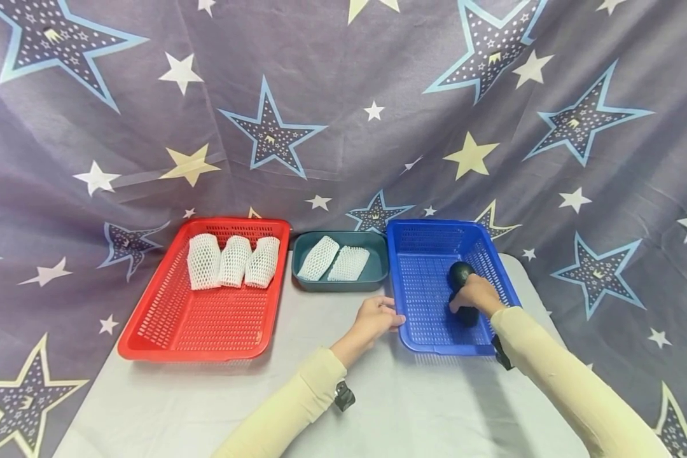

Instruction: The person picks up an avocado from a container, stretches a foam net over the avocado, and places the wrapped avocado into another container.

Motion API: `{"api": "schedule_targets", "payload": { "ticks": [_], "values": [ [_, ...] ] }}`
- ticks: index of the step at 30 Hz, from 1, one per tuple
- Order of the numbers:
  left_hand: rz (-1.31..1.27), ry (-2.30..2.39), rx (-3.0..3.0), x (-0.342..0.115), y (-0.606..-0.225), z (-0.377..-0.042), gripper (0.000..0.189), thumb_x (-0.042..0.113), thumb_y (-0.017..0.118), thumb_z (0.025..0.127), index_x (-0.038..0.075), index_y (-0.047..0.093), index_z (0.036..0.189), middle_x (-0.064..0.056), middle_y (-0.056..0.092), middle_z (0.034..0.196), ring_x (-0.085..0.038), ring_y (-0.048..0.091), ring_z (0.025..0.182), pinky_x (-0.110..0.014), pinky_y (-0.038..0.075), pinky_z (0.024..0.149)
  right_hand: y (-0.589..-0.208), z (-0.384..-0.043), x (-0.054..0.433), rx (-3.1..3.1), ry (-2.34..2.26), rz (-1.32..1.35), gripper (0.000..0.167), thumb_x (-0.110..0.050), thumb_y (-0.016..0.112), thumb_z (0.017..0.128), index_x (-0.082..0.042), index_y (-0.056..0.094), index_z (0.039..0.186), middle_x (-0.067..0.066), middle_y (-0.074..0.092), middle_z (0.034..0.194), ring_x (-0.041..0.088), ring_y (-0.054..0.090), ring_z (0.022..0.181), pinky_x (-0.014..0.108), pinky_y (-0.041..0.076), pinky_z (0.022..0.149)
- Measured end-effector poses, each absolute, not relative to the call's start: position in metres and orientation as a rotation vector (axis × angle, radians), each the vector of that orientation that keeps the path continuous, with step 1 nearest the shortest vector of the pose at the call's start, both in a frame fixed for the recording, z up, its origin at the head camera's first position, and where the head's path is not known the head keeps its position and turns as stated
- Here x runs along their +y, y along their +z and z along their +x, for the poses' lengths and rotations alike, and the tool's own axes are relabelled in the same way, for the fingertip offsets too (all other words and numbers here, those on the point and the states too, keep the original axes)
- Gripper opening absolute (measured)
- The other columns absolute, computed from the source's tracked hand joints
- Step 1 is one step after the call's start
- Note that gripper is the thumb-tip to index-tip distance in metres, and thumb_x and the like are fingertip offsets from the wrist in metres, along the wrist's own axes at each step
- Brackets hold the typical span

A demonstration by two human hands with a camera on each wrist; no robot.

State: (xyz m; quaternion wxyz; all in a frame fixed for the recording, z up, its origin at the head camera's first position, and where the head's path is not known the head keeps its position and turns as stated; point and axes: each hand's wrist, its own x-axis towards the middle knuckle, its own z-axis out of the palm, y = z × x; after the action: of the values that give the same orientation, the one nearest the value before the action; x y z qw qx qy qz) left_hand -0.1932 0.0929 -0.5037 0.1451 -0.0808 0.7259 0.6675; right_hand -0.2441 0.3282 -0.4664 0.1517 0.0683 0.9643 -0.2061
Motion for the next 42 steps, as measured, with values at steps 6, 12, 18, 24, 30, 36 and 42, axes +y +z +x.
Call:
{"api": "schedule_targets", "payload": {
  "ticks": [6, 12, 18, 24, 30, 36, 42],
  "values": [
    [-0.227, 1.954, 2.073, 0.092, -0.507, -0.193, 0.04, -0.01, 0.078, 0.079, -0.009, 0.064, 0.117, -0.017, 0.075, 0.093, -0.016, 0.071, 0.072, -0.029, 0.062, 0.067, -0.453, -0.251, 0.317, 2.745, -0.93, 0.186, 0.063, -0.022, 0.088, 0.074, 0.017, 0.056, 0.11, 0.023, 0.062, 0.098, 0.03, 0.063, 0.084, 0.035, 0.059, 0.067],
    [-0.198, 2.003, 2.036, 0.089, -0.513, -0.194, 0.041, -0.009, 0.077, 0.08, -0.009, 0.064, 0.118, -0.012, 0.071, 0.089, -0.013, 0.065, 0.07, -0.03, 0.063, 0.069, -0.435, -0.253, 0.289, 2.452, -1.447, 0.218, 0.076, -0.022, 0.077, 0.088, 0.016, 0.035, 0.14, 0.022, 0.048, 0.127, 0.015, 0.062, 0.097, 0.027, 0.06, 0.085],
    [-0.136, 2.094, 1.947, 0.082, -0.523, -0.193, 0.041, -0.007, 0.077, 0.082, -0.01, 0.064, 0.121, -0.016, 0.074, 0.09, -0.014, 0.07, 0.073, -0.038, 0.063, 0.077, -0.424, -0.243, 0.259, 2.154, -1.839, 0.113, 0.054, -0.013, 0.068, 0.095, 0.007, 0.037, 0.133, 0.014, 0.051, 0.124, 0.005, 0.065, 0.093, 0.025, 0.059, 0.087],
    [-0.17, 2.23, 1.896, 0.065, -0.524, -0.2, 0.029, 0.0, 0.062, 0.093, -0.012, 0.063, 0.12, -0.029, 0.073, 0.099, -0.011, 0.067, 0.069, -0.029, 0.063, 0.07, -0.422, -0.233, 0.24, 1.937, -2.069, 0.009, 0.04, -0.004, 0.063, 0.094, -0.003, 0.039, 0.126, 0.001, 0.061, 0.111, 0.007, 0.067, 0.098, 0.03, 0.058, 0.093],
    [-0.064, 2.357, 1.787, 0.034, -0.498, -0.212, 0.04, 0.02, 0.044, 0.109, -0.011, 0.058, 0.129, -0.038, 0.065, 0.117, -0.03, 0.075, 0.093, -0.044, 0.06, 0.089, -0.424, -0.225, 0.224, 1.804, -2.181, -0.086, 0.039, -0.001, 0.059, 0.096, -0.003, 0.038, 0.129, -0.001, 0.063, 0.112, 0.008, 0.068, 0.101, 0.028, 0.058, 0.092],
    [0.06, 2.394, 1.681, 0.007, -0.476, -0.218, 0.051, 0.036, 0.045, 0.11, -0.008, 0.057, 0.133, -0.027, 0.07, 0.113, -0.032, 0.073, 0.101, -0.045, 0.058, 0.094, -0.427, -0.221, 0.202, 1.721, -2.215, -0.116, 0.052, -0.001, 0.06, 0.097, 0.001, 0.032, 0.14, 0.002, 0.06, 0.122, 0.009, 0.067, 0.107, 0.027, 0.056, 0.096],
    [0.104, 2.435, 1.667, -0.011, -0.463, -0.22, 0.043, 0.025, 0.055, 0.106, -0.007, 0.057, 0.135, -0.006, 0.072, 0.102, -0.014, 0.073, 0.088, -0.043, 0.059, 0.094, -0.428, -0.219, 0.187, 1.683, -2.231, -0.156, 0.055, 0.001, 0.061, 0.097, 0.001, 0.034, 0.145, 0.004, 0.062, 0.123, 0.012, 0.07, 0.107, 0.029, 0.057, 0.095]
  ]
}}
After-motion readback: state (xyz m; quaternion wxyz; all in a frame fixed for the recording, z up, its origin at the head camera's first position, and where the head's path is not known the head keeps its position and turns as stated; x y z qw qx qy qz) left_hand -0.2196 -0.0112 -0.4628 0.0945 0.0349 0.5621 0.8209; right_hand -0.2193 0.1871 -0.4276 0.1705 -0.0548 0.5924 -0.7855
